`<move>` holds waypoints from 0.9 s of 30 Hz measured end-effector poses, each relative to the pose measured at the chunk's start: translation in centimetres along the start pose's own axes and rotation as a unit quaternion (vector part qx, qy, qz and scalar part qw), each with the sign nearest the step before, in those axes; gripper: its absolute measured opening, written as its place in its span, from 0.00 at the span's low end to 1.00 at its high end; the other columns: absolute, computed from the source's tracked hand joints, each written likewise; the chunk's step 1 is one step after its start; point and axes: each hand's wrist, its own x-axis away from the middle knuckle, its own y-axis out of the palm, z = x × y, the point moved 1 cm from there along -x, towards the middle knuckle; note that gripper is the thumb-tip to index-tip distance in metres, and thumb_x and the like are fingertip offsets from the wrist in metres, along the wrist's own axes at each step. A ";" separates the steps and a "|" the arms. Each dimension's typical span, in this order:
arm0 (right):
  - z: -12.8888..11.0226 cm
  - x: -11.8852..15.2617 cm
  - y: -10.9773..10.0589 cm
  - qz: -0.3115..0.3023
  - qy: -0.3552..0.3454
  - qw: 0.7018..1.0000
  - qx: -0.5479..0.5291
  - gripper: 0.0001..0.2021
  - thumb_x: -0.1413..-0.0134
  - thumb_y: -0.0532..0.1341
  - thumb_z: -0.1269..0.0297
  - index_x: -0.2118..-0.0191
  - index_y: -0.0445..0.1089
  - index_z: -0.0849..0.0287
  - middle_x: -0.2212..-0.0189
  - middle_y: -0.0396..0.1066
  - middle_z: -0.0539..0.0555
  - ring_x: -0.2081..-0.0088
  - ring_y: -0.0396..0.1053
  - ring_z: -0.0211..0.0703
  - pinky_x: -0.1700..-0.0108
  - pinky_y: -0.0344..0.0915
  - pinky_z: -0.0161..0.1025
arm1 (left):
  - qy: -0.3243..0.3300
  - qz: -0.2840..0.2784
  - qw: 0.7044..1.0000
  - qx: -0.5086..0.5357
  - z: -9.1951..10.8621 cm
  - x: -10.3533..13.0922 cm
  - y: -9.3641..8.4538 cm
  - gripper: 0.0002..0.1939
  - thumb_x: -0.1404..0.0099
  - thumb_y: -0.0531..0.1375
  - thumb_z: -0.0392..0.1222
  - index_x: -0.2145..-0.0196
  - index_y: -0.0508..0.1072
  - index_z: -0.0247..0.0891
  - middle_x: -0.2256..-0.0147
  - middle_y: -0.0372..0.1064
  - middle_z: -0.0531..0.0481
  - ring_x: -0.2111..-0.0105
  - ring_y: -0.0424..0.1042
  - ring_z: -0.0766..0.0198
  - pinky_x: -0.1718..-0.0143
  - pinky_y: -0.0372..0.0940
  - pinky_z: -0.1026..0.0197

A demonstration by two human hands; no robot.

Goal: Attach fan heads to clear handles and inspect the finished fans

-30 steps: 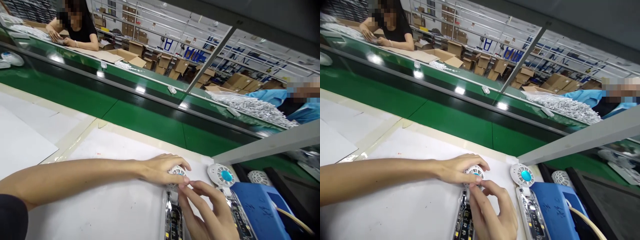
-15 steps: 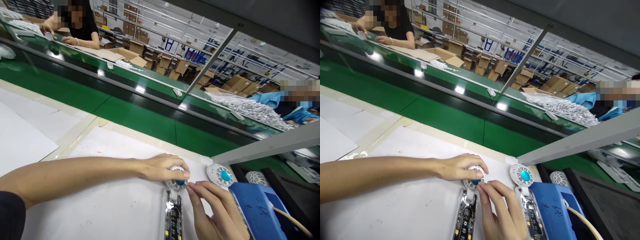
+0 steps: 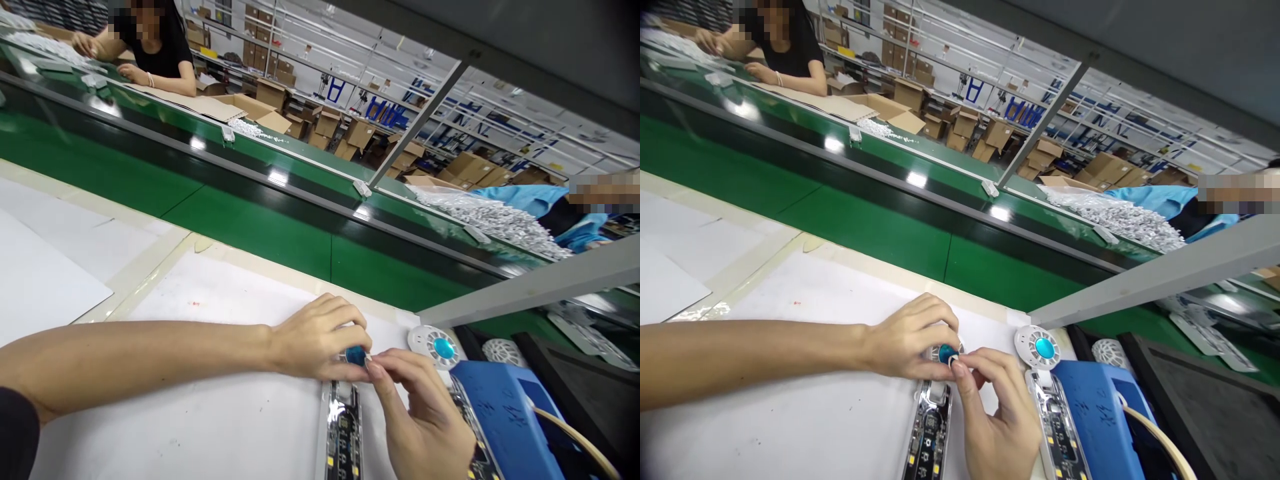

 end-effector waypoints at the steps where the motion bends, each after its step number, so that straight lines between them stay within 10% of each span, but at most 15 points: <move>1: -0.1 0.0 0.0 0.001 -0.003 1.000 0.002 0.02 0.41 0.65 0.70 0.63 0.73 0.57 0.65 0.69 0.51 0.64 0.68 0.38 0.65 0.66 0.35 | 0.004 0.009 1.000 -0.005 0.0 0.0 0.0 0.14 0.34 0.62 0.50 0.64 0.71 0.34 0.64 0.72 0.45 0.63 0.69 0.62 0.60 0.62 0.58; 27: -0.7 -0.6 -0.4 -0.005 -0.148 0.979 0.139 0.08 0.43 0.65 0.76 0.58 0.70 0.64 0.66 0.69 0.55 0.66 0.66 0.36 0.62 0.66 0.36 | 0.016 0.011 0.999 0.030 0.1 -0.3 -0.1 0.13 0.29 0.55 0.46 0.65 0.73 0.34 0.68 0.74 0.47 0.66 0.70 0.63 0.62 0.62 0.58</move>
